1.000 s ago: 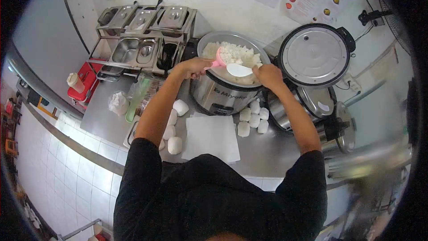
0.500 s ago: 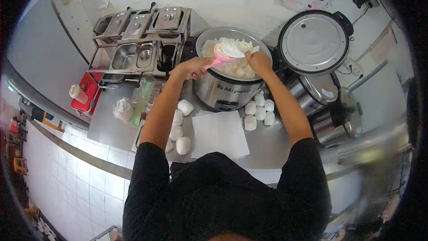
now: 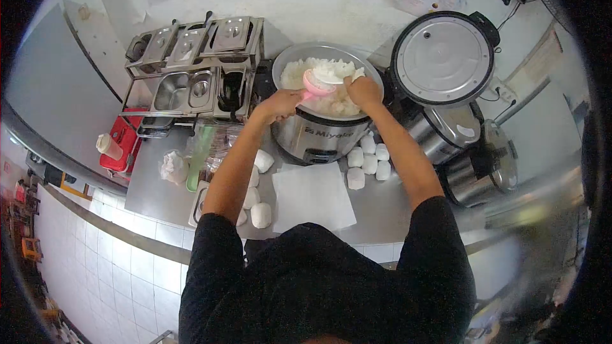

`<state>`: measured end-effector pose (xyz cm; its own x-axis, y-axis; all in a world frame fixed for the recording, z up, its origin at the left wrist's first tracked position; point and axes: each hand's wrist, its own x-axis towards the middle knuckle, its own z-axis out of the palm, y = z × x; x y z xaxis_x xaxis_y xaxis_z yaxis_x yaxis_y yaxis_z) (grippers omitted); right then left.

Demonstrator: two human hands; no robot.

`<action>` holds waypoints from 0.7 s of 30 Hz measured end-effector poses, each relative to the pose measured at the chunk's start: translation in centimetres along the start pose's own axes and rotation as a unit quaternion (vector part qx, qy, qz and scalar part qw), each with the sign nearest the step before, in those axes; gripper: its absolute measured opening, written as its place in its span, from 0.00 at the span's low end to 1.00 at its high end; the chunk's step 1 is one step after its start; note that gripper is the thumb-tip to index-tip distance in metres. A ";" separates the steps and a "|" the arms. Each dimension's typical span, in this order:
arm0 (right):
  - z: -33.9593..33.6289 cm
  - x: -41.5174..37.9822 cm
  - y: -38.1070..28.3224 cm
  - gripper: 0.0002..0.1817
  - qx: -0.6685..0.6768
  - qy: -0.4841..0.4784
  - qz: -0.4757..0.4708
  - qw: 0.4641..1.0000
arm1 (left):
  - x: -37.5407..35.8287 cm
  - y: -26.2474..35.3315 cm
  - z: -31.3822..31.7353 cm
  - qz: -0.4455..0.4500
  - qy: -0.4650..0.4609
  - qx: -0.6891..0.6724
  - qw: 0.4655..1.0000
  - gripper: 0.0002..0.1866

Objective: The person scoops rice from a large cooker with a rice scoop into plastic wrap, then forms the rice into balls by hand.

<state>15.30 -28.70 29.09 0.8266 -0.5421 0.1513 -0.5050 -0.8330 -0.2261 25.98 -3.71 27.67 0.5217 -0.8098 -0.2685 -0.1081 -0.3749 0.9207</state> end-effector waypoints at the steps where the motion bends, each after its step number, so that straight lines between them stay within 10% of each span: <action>1: 0.3 0.8 1.4 0.34 -0.003 0.043 0.023 0.999 | 0.6 -0.8 0.1 0.001 -0.002 0.000 1.000 0.22; 15: -3.6 -2.6 -2.7 0.32 -0.023 0.085 -0.119 0.989 | -0.4 -1.1 0.2 0.055 0.102 -0.018 0.993 0.21; 19: -1.4 1.3 0.4 0.27 -0.021 0.170 -0.018 0.985 | 0.0 -4.6 0.8 0.102 0.066 -0.080 0.989 0.20; 21: -0.4 -0.5 0.9 0.23 -0.190 0.410 -0.097 0.887 | -4.2 -3.5 3.2 0.105 0.107 -0.162 0.975 0.19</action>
<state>14.38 -29.22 29.23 0.5272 -0.1526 0.8359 -0.5487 -0.8123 0.1977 21.40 -0.43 24.67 0.6860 -0.7269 -0.0314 0.0234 -0.0211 0.9995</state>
